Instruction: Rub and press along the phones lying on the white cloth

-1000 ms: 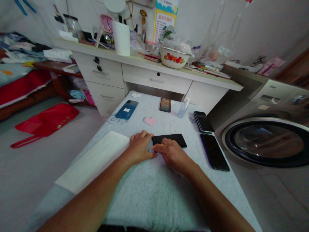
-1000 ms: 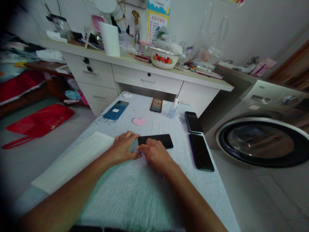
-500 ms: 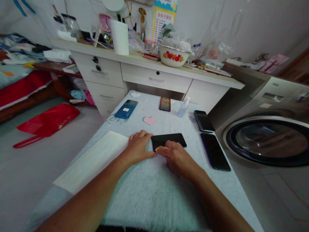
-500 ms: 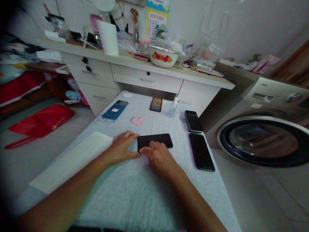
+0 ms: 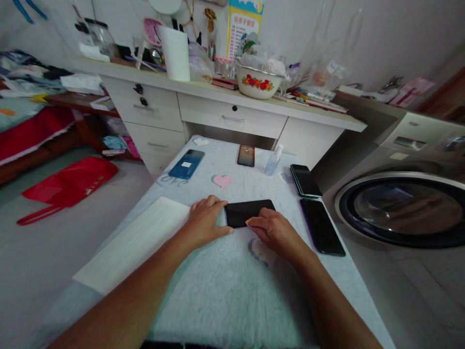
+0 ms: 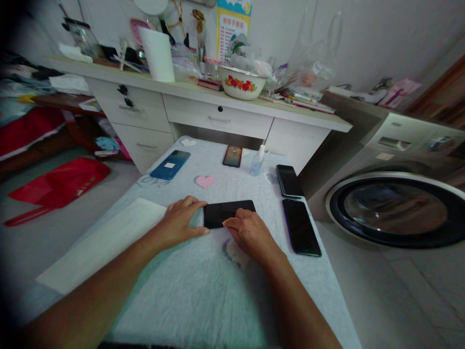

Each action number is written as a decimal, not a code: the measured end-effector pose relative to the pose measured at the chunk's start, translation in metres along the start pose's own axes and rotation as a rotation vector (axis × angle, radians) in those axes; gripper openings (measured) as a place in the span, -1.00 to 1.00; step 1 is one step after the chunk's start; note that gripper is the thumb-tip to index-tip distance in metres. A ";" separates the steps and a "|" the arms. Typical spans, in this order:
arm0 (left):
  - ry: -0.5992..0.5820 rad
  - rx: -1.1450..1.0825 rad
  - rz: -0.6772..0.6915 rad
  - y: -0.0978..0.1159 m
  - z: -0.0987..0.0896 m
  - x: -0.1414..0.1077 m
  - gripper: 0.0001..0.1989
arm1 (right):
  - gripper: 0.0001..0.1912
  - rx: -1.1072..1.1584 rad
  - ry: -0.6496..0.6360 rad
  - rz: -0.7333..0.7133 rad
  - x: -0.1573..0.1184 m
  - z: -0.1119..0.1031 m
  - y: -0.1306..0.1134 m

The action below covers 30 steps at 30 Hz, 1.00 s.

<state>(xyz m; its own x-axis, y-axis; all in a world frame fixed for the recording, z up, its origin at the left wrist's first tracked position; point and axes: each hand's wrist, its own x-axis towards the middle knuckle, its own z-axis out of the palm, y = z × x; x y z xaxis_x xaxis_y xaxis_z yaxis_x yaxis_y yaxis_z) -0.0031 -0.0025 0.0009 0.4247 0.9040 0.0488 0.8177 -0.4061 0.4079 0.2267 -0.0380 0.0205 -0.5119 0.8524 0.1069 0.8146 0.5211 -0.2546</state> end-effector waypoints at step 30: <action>-0.001 -0.002 0.010 -0.001 -0.001 0.001 -0.36 | -0.77 -0.019 0.055 0.333 -0.012 -0.013 0.048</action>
<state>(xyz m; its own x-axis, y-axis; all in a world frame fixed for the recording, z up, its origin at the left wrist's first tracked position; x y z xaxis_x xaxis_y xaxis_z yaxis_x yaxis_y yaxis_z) -0.0042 -0.0013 0.0010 0.4335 0.8996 0.0524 0.8126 -0.4153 0.4090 0.2753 -0.0227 0.0200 -0.2013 0.9769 0.0723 0.9398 0.2134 -0.2667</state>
